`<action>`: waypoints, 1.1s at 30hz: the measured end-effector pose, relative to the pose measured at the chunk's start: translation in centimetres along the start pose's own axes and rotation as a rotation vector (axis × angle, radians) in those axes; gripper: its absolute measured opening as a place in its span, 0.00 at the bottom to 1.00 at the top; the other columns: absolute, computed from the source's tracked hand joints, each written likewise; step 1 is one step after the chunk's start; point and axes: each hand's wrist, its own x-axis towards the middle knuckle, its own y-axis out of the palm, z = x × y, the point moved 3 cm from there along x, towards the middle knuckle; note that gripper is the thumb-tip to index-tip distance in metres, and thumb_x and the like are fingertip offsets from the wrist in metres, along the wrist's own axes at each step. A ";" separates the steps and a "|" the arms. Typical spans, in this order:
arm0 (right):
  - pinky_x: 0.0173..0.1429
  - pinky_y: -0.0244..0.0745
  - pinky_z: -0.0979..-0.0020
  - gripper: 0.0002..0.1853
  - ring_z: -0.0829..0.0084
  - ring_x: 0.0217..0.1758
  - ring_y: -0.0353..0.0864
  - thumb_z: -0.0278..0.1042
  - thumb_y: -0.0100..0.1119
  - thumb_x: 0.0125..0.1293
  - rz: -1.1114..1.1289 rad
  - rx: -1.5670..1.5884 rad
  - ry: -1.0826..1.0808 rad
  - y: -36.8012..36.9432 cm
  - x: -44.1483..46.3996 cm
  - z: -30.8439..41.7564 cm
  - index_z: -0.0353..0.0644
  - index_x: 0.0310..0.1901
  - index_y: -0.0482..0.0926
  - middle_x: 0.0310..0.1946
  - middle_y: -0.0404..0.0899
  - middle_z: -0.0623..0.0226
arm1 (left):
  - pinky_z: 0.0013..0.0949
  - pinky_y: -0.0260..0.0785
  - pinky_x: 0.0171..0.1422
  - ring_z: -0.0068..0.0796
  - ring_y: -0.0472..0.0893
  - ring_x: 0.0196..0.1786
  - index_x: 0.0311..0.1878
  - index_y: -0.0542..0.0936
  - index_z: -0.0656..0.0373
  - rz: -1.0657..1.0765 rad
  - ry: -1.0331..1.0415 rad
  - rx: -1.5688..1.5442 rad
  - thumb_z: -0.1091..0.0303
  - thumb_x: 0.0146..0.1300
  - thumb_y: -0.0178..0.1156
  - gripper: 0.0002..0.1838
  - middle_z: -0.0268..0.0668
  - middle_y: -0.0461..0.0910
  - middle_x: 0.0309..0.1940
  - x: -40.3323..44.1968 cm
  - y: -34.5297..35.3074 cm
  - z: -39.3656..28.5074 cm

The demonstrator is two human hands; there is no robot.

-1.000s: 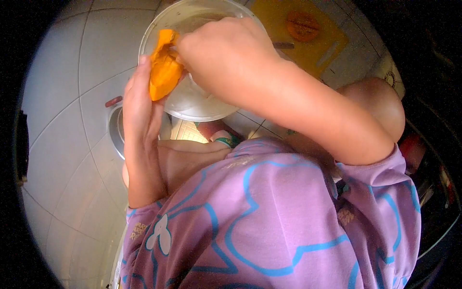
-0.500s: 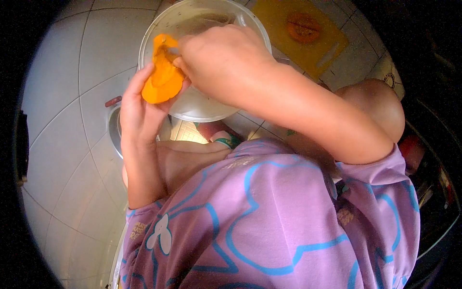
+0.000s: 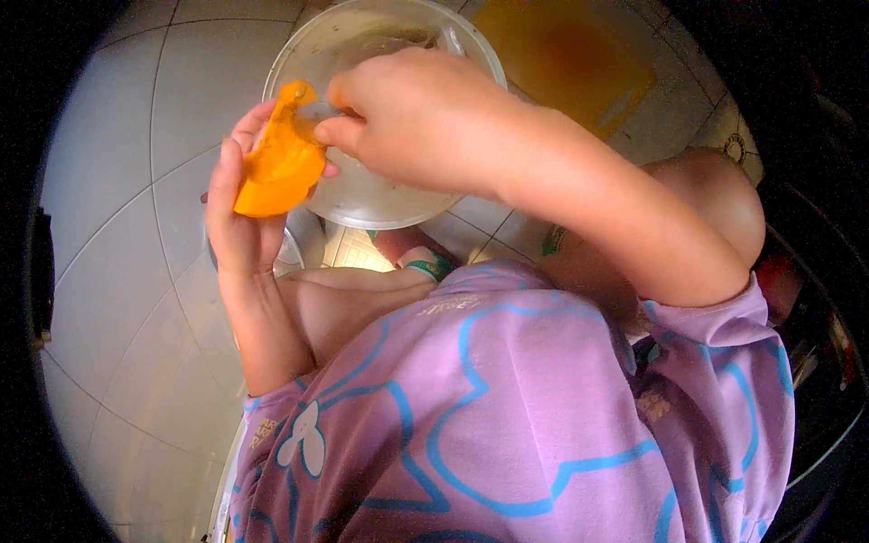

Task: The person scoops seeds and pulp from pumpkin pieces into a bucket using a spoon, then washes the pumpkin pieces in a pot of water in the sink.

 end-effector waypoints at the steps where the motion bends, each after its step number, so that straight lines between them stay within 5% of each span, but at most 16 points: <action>1: 0.47 0.74 0.55 0.19 0.49 0.40 0.81 0.48 0.56 0.64 0.004 0.043 -0.010 -0.2 -0.3 0.0 0.35 0.33 0.81 0.31 0.81 0.49 | 0.33 0.71 0.41 0.45 0.83 0.44 0.68 0.64 0.61 -0.002 0.001 0.004 0.41 0.70 0.44 0.35 0.47 0.75 0.58 -0.1 -0.3 -0.3; 4: 0.46 0.74 0.58 0.20 0.49 0.39 0.80 0.50 0.58 0.63 -0.256 0.162 -0.209 -0.1 -0.3 -1.2 0.36 0.34 0.81 0.30 0.80 0.49 | 0.34 0.73 0.40 0.44 0.83 0.45 0.65 0.65 0.68 0.147 -0.109 -0.114 0.41 0.71 0.44 0.37 0.49 0.77 0.54 -0.5 -0.7 -0.3; 8: 0.45 0.75 0.66 0.22 0.67 0.39 0.82 0.50 0.57 0.65 0.094 0.559 0.024 1.1 -0.4 -2.1 0.36 0.43 0.83 0.37 0.84 0.58 | 0.35 0.68 0.38 0.47 0.83 0.43 0.66 0.66 0.61 0.224 -0.213 -0.245 0.28 0.67 0.38 0.44 0.49 0.77 0.55 -0.7 -0.8 0.4; 13: 0.41 0.74 0.74 0.21 0.78 0.37 0.81 0.49 0.57 0.67 0.077 0.769 0.081 1.3 -1.5 -2.5 0.35 0.44 0.83 0.35 0.83 0.69 | 0.32 0.72 0.39 0.46 0.84 0.43 0.68 0.62 0.65 0.235 -0.071 -0.249 0.25 0.63 0.44 0.49 0.48 0.76 0.57 -1.7 0.0 0.4; 15: 0.39 0.73 0.76 0.21 0.79 0.37 0.81 0.49 0.57 0.67 0.075 0.796 0.097 1.4 -1.5 -3.0 0.36 0.44 0.83 0.34 0.83 0.71 | 0.32 0.73 0.41 0.46 0.83 0.46 0.69 0.60 0.63 0.294 0.054 -0.145 0.40 0.63 0.61 0.44 0.47 0.72 0.62 -2.0 0.1 0.3; 16: 0.37 0.72 0.76 0.21 0.80 0.36 0.81 0.50 0.57 0.67 0.064 0.784 0.085 1.3 -1.4 -3.0 0.36 0.43 0.83 0.33 0.82 0.71 | 0.32 0.73 0.41 0.46 0.83 0.46 0.69 0.60 0.63 0.294 0.054 -0.145 0.40 0.63 0.61 0.44 0.47 0.72 0.62 -2.2 0.2 0.1; 18: 0.36 0.71 0.76 0.21 0.81 0.36 0.80 0.50 0.57 0.67 0.051 0.773 0.077 1.3 -1.2 -3.1 0.36 0.42 0.83 0.32 0.81 0.71 | 0.32 0.72 0.44 0.42 0.83 0.44 0.71 0.60 0.63 0.235 0.034 0.111 0.48 0.52 0.73 0.49 0.46 0.74 0.58 -2.3 0.1 -0.4; 19: 0.35 0.70 0.77 0.21 0.81 0.36 0.80 0.51 0.58 0.67 0.065 0.757 0.088 1.3 -1.2 -3.3 0.36 0.41 0.83 0.31 0.81 0.72 | 0.32 0.72 0.44 0.42 0.83 0.44 0.71 0.60 0.63 0.236 0.034 0.112 0.48 0.52 0.73 0.49 0.46 0.74 0.58 -2.4 0.3 -0.4; 21: 0.34 0.70 0.77 0.21 0.81 0.36 0.80 0.51 0.58 0.67 0.079 0.741 0.097 1.4 -1.4 -3.4 0.36 0.40 0.83 0.31 0.81 0.72 | 0.30 0.72 0.46 0.35 0.83 0.44 0.71 0.60 0.64 0.104 0.060 0.099 0.65 0.51 0.73 0.46 0.45 0.73 0.60 -2.5 0.2 -0.4; 25: 0.34 0.69 0.77 0.21 0.82 0.35 0.80 0.52 0.58 0.67 0.088 0.758 0.124 1.7 1.1 -3.2 0.37 0.41 0.82 0.30 0.80 0.73 | 0.28 0.73 0.48 0.31 0.82 0.44 0.71 0.60 0.64 0.049 0.137 0.136 0.67 0.53 0.71 0.44 0.46 0.73 0.63 -0.3 -1.0 -1.6; 27: 0.34 0.69 0.77 0.21 0.82 0.35 0.79 0.52 0.57 0.68 0.108 0.759 0.123 1.8 0.1 -3.2 0.38 0.41 0.82 0.30 0.80 0.74 | 0.36 0.77 0.56 0.39 0.76 0.61 0.69 0.61 0.65 0.047 0.140 0.110 0.75 0.54 0.70 0.40 0.49 0.68 0.66 -0.8 -1.2 -1.0; 30: 0.34 0.69 0.76 0.19 0.83 0.34 0.78 0.50 0.56 0.69 0.062 0.865 0.066 1.0 -0.8 -2.6 0.38 0.40 0.81 0.30 0.79 0.75 | 0.39 0.73 0.63 0.39 0.74 0.63 0.70 0.62 0.65 0.022 0.211 0.129 0.70 0.52 0.72 0.43 0.49 0.69 0.66 -1.4 -1.0 -0.9; 33: 0.35 0.72 0.72 0.21 0.78 0.30 0.78 0.50 0.54 0.70 0.260 0.489 0.003 0.6 0.2 -3.2 0.38 0.42 0.84 0.29 0.81 0.69 | 0.40 0.68 0.68 0.40 0.74 0.64 0.71 0.61 0.66 -0.014 0.300 0.187 0.66 0.49 0.75 0.47 0.49 0.71 0.64 -1.9 -2.1 -0.5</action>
